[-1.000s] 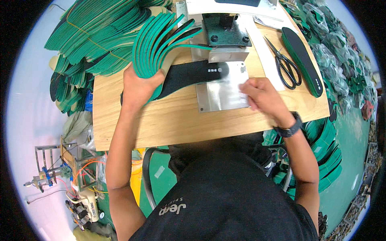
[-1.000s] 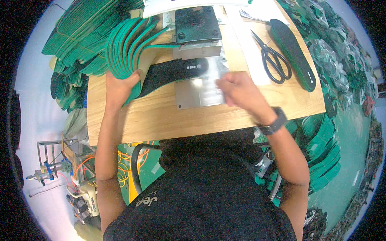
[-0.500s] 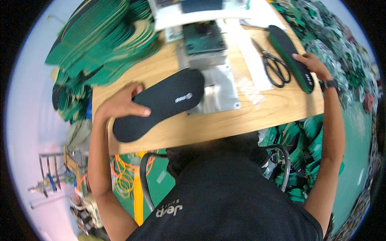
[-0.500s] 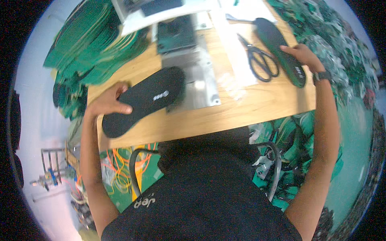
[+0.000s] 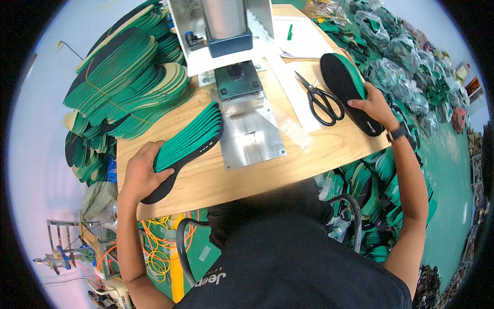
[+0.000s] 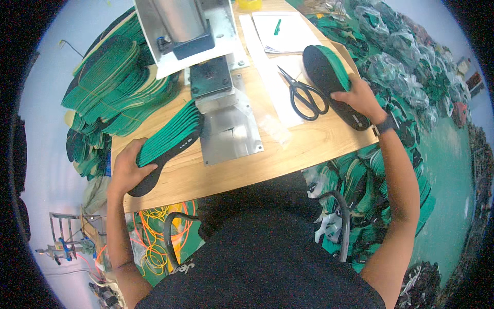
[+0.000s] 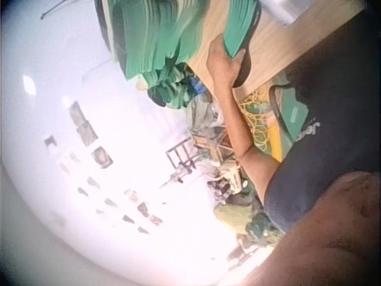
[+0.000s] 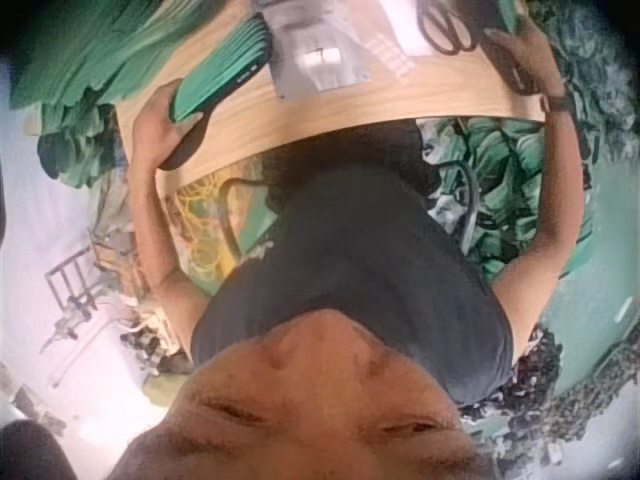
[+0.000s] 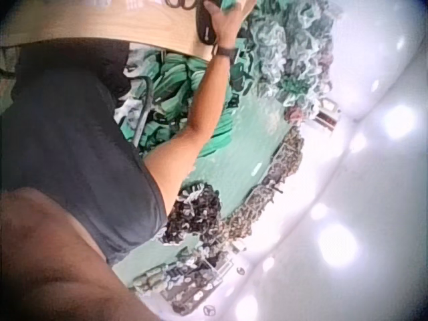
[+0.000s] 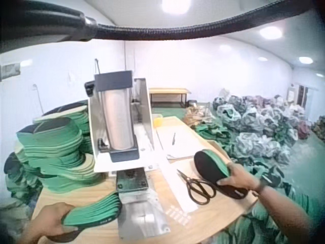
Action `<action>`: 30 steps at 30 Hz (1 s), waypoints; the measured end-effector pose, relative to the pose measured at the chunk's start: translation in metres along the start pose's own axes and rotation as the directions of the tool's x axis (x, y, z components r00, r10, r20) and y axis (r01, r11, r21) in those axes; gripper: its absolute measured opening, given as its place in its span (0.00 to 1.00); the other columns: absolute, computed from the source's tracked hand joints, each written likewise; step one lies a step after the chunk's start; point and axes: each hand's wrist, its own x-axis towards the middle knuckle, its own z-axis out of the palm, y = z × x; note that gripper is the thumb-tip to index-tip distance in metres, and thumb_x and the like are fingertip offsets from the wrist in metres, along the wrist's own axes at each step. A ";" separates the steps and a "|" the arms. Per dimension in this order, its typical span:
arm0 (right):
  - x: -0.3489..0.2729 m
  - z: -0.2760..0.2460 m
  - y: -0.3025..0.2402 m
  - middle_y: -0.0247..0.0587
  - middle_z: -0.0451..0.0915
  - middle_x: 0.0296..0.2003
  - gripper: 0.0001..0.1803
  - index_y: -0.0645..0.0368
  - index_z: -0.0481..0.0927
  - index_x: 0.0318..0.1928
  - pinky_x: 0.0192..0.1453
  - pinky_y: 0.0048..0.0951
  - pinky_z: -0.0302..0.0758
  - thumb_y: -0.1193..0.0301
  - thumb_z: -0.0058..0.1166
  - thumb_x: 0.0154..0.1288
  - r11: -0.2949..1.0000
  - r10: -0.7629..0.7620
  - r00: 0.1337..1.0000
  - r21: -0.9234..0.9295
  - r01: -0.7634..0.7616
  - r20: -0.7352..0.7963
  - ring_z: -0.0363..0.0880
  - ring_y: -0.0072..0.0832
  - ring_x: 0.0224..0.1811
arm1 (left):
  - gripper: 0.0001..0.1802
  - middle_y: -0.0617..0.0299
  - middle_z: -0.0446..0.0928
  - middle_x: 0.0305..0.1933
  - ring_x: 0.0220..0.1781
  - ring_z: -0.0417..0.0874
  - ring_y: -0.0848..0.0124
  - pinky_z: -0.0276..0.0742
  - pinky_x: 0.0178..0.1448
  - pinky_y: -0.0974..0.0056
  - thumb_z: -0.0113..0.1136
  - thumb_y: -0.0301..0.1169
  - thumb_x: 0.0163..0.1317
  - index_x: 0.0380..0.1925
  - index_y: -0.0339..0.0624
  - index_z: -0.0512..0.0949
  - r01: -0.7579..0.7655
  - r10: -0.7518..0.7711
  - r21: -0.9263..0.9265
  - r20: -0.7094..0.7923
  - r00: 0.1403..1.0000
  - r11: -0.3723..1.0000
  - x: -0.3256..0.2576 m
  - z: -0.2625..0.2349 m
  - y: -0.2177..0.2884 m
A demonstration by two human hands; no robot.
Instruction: The person cuts a strip of stickers from a sheet using shears, applies a circular sticker to the heel of an insole while holding it on a metal platform, and wraps a finished bundle of insoles with a rubber band.
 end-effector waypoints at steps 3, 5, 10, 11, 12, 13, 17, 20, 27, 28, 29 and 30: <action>-0.044 -0.040 -0.071 0.46 0.81 0.38 0.30 0.70 0.73 0.49 0.44 0.27 0.77 0.63 0.65 0.50 0.870 0.120 0.990 0.474 -0.138 0.070 0.81 0.27 0.39 | 0.28 0.51 0.75 0.48 0.50 0.74 0.51 0.70 0.54 0.56 0.67 0.24 0.38 0.46 0.39 0.74 -0.113 0.135 0.112 -0.212 0.968 0.987 -0.021 -0.002 0.003; -0.070 -0.053 -0.117 0.44 0.81 0.38 0.28 0.69 0.73 0.51 0.44 0.25 0.78 0.66 0.62 0.51 0.658 0.036 0.998 0.751 -0.058 0.045 0.81 0.25 0.36 | 0.28 0.54 0.75 0.49 0.50 0.73 0.53 0.69 0.54 0.55 0.66 0.23 0.36 0.45 0.40 0.75 -0.220 0.261 0.162 -0.306 0.915 0.962 -0.036 -0.008 0.004; -0.088 -0.004 -0.231 0.48 0.74 0.55 0.40 0.68 0.70 0.58 0.62 0.31 0.66 0.66 0.72 0.44 0.536 -0.543 0.804 0.837 0.109 0.243 0.72 0.34 0.56 | 0.26 0.58 0.76 0.50 0.49 0.73 0.56 0.69 0.54 0.55 0.67 0.28 0.34 0.41 0.44 0.78 -0.482 0.546 0.273 -0.249 0.800 0.832 -0.024 -0.006 0.038; -0.086 0.021 -0.249 0.48 0.74 0.55 0.42 0.69 0.68 0.59 0.61 0.30 0.67 0.63 0.72 0.45 0.490 -0.611 0.733 0.870 0.055 0.298 0.73 0.34 0.55 | 0.24 0.57 0.77 0.49 0.51 0.74 0.55 0.68 0.57 0.53 0.68 0.29 0.33 0.38 0.44 0.80 -0.453 0.544 0.354 -0.223 0.809 0.818 -0.041 0.011 0.013; -0.083 0.047 -0.263 0.49 0.74 0.54 0.43 0.70 0.66 0.60 0.60 0.28 0.67 0.60 0.71 0.47 0.477 -0.648 0.671 0.879 -0.011 0.360 0.73 0.34 0.54 | 0.23 0.57 0.78 0.47 0.51 0.75 0.54 0.68 0.57 0.51 0.68 0.29 0.31 0.36 0.45 0.81 -0.469 0.571 0.343 -0.317 0.758 0.814 -0.034 0.015 0.024; -0.082 0.064 -0.270 0.49 0.74 0.53 0.45 0.71 0.64 0.60 0.60 0.27 0.68 0.58 0.71 0.47 0.471 -0.621 0.607 0.855 -0.217 0.496 0.73 0.33 0.54 | 0.22 0.57 0.79 0.46 0.52 0.75 0.52 0.68 0.58 0.49 0.69 0.29 0.30 0.34 0.45 0.81 -0.485 0.588 0.334 -0.406 0.700 0.808 -0.028 0.017 0.033; -0.077 0.094 -0.299 0.48 0.73 0.52 0.49 0.71 0.60 0.61 0.59 0.26 0.68 0.56 0.71 0.47 0.378 -0.725 0.575 0.917 -0.129 0.380 0.73 0.29 0.53 | 0.22 0.57 0.80 0.46 0.52 0.78 0.50 0.69 0.59 0.49 0.71 0.28 0.32 0.35 0.47 0.82 -0.323 0.460 0.328 -0.603 0.652 0.888 -0.051 0.030 0.004; -0.067 0.084 -0.332 0.54 0.66 0.60 0.58 0.72 0.52 0.66 0.65 0.28 0.61 0.52 0.71 0.44 0.330 -0.857 0.334 0.916 -0.229 0.392 0.67 0.35 0.61 | 0.30 0.55 0.79 0.47 0.53 0.78 0.51 0.69 0.60 0.54 0.78 0.36 0.33 0.42 0.44 0.81 -0.095 0.154 0.133 -0.566 0.810 0.987 -0.086 0.032 -0.019; -0.057 0.141 -0.321 0.62 0.67 0.51 0.64 0.74 0.47 0.66 0.63 0.43 0.60 0.57 0.73 0.35 0.536 -0.832 0.465 0.222 0.814 0.304 0.66 0.52 0.56 | 0.80 0.46 0.38 0.76 0.77 0.38 0.55 0.40 0.75 0.51 0.78 0.60 0.20 0.71 0.37 0.42 -0.214 -0.077 -0.516 -0.486 0.871 0.829 -0.109 0.023 -0.064; -0.060 0.154 -0.320 0.60 0.68 0.51 0.61 0.73 0.51 0.64 0.64 0.43 0.59 0.57 0.73 0.34 0.630 -0.745 0.547 0.132 0.765 0.382 0.66 0.50 0.56 | 0.80 0.45 0.37 0.76 0.77 0.37 0.55 0.38 0.75 0.51 0.78 0.60 0.20 0.71 0.37 0.41 -0.193 -0.075 -0.523 -0.447 0.891 0.830 -0.103 0.036 -0.063; -0.059 0.158 -0.323 0.60 0.68 0.51 0.60 0.73 0.53 0.64 0.64 0.43 0.59 0.57 0.73 0.34 0.607 -0.763 0.517 0.158 0.779 0.388 0.65 0.50 0.57 | 0.80 0.45 0.36 0.76 0.77 0.35 0.54 0.37 0.76 0.51 0.78 0.59 0.20 0.71 0.38 0.41 -0.168 -0.081 -0.528 -0.417 0.905 0.832 -0.101 0.045 -0.060; -0.057 0.159 -0.324 0.59 0.68 0.51 0.59 0.73 0.54 0.64 0.64 0.43 0.59 0.57 0.73 0.34 0.586 -0.780 0.488 0.183 0.789 0.392 0.65 0.50 0.57 | 0.79 0.45 0.35 0.76 0.77 0.34 0.54 0.34 0.76 0.52 0.78 0.57 0.21 0.71 0.38 0.40 -0.137 -0.091 -0.523 -0.386 0.918 0.841 -0.103 0.047 -0.060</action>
